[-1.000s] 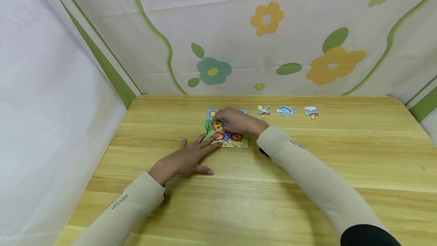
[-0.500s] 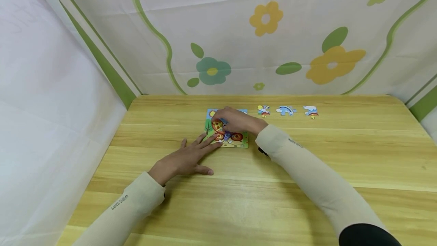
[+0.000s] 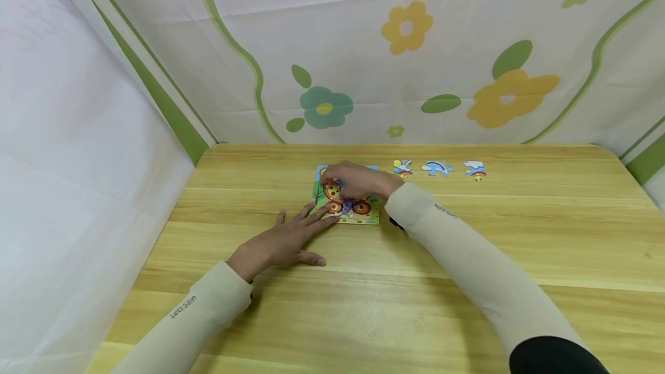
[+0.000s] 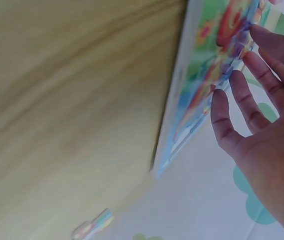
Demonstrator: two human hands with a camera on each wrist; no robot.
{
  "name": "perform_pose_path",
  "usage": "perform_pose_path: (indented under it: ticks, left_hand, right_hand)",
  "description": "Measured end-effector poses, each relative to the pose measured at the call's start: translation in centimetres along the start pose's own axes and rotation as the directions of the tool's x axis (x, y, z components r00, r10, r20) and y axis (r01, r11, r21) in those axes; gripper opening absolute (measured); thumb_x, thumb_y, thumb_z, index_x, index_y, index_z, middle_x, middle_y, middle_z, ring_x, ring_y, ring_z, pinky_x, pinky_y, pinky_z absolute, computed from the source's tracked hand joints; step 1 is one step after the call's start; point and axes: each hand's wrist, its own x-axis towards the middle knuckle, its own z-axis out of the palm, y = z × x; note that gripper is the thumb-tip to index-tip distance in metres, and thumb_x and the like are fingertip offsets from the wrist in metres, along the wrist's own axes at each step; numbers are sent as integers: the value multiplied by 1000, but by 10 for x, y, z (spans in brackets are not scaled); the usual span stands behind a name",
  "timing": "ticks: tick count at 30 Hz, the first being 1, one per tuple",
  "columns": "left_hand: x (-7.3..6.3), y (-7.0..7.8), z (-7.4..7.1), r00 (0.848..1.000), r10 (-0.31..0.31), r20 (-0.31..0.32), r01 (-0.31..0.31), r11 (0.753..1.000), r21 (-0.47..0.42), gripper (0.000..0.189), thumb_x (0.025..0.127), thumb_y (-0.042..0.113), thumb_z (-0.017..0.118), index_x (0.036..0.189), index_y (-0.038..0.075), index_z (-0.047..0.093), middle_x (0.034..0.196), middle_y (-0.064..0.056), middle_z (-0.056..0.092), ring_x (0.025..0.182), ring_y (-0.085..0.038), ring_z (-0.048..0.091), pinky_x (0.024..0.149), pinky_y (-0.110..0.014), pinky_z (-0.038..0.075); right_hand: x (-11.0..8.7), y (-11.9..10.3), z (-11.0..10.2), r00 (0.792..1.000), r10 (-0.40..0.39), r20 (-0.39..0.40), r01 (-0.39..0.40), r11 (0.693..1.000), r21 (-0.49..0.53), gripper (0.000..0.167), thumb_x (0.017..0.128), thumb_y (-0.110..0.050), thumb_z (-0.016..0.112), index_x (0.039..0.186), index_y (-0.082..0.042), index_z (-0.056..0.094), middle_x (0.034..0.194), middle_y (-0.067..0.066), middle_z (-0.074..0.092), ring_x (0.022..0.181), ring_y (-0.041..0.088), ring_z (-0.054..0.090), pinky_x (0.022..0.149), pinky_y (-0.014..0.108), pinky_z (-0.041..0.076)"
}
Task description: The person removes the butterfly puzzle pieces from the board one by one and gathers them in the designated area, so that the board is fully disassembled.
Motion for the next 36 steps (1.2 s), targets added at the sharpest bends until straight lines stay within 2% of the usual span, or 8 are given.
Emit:
perform_pose_path:
  ticks: [6,11,18,27,36]
  left_hand:
    - [0,-1,0,1000,-1,0,1,1000,3,90,98,54,67,169,35,16,179,4,3,165,-34,-2,117,-83,9]
    - [1,-1,0,1000,0,-1,0,1000,3,90,98,55,67,170,35,16,178,3,3,165,-35,-1,117,-83,9]
    - [2,-1,1,1000,3,-3,-3,1000,7,89,98,55,66,169,35,17,178,4,4,165,-34,-2,118,-83,9]
    - [2,-2,1,1000,0,0,0,1000,5,89,98,55,66,169,35,16,178,6,3,165,-34,-1,117,-83,9]
    - [2,-2,0,1000,-2,3,2,1000,10,89,98,55,66,170,35,16,178,6,3,165,-34,-1,117,-83,9]
  right_hand:
    - [6,-1,-4,998,-36,45,36,999,-6,53,96,5,65,146,-11,59,141,9,61,132,29,56,108,46,49]
    - [9,-3,-6,997,-18,79,19,1000,-17,58,96,4,68,150,-11,55,135,10,61,125,27,57,105,44,50]
    - [11,-4,-7,995,-5,96,9,999,-38,63,94,6,65,153,-12,52,136,10,58,126,28,55,107,46,48]
    - [10,-7,-6,997,2,83,1,999,-44,63,96,3,67,154,-14,52,149,9,53,137,29,54,114,47,47]
    - [11,-6,-3,998,8,61,-5,999,-48,60,97,0,69,154,-14,54,148,9,53,133,29,57,111,45,49]
